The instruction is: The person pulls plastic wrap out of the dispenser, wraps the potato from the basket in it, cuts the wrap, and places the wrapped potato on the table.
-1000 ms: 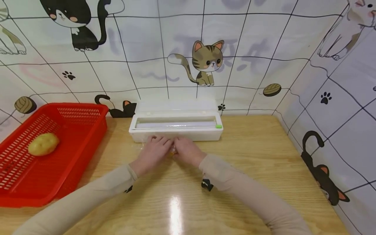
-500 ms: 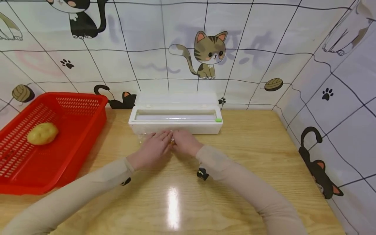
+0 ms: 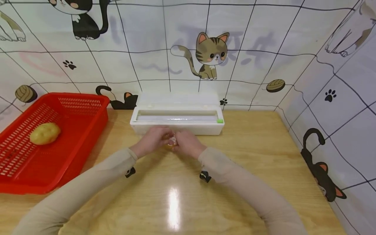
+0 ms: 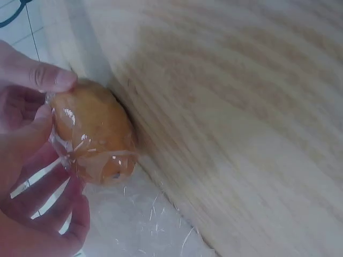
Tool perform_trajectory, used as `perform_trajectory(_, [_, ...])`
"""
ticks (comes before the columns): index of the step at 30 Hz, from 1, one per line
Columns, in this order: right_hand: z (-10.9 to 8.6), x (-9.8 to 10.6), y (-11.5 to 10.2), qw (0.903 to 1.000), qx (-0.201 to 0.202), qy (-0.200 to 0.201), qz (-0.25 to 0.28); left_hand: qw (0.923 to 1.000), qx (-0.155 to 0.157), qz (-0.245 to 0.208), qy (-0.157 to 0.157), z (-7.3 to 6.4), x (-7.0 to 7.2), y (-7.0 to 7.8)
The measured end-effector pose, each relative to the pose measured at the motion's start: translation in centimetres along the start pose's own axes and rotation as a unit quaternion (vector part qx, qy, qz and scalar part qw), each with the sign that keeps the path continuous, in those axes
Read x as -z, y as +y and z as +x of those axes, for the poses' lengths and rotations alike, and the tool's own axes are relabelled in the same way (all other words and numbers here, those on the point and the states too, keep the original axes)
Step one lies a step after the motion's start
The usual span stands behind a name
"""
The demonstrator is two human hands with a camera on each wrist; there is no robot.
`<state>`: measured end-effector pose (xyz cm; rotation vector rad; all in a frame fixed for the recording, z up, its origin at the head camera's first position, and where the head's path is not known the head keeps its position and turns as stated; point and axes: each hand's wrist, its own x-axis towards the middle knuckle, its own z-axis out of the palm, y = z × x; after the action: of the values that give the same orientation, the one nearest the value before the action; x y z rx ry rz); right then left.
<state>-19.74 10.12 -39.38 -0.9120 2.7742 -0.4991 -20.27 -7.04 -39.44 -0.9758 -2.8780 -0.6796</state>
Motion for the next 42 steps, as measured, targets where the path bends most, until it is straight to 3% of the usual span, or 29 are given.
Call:
perform_trajectory(3, [0.0,-0.1,0.0,1.0,0.0,-0.008,0.002,0.9995,0.005,-0.03,-0.009,-0.1,-0.1,-0.2])
perform_trajectory(6, [0.1,-0.1,-0.1,0.9999,-0.001,-0.016,-0.004,0.9994,0.005,-0.03,-0.014,-0.2,-0.4,-0.4])
perform_trajectory(13, [0.3,0.3,-0.8,0.9986,-0.014,-0.031,-0.041,0.9996,-0.013,0.023,0.003,-0.6,-0.9,-0.7])
perform_trajectory(19, [0.6,-0.2,-0.6,0.9966,-0.006,-0.044,-0.07,0.9932,0.023,0.114,-0.014,-1.3,-1.3,-0.2])
perform_trajectory(25, [0.9,-0.7,-1.1,0.9839,0.035,-0.022,-0.174,0.9893,0.036,0.14,-0.022,-1.5,-1.2,-0.4])
perform_trajectory(30, [1.0,-1.0,-1.6,0.9729,0.037,-0.037,-0.225,0.9922,0.038,0.109,-0.047,-2.2,-0.4,-1.2])
perform_trajectory(38, [1.2,-1.1,-1.3,0.9729,0.031,-0.061,-0.221,0.9839,0.104,0.076,-0.124,-3.6,2.7,-3.8])
perform_trajectory(42, [1.1,-0.8,-0.9,0.9751,0.039,-0.069,-0.207,0.9856,0.086,0.027,-0.143,-3.9,3.1,-4.9])
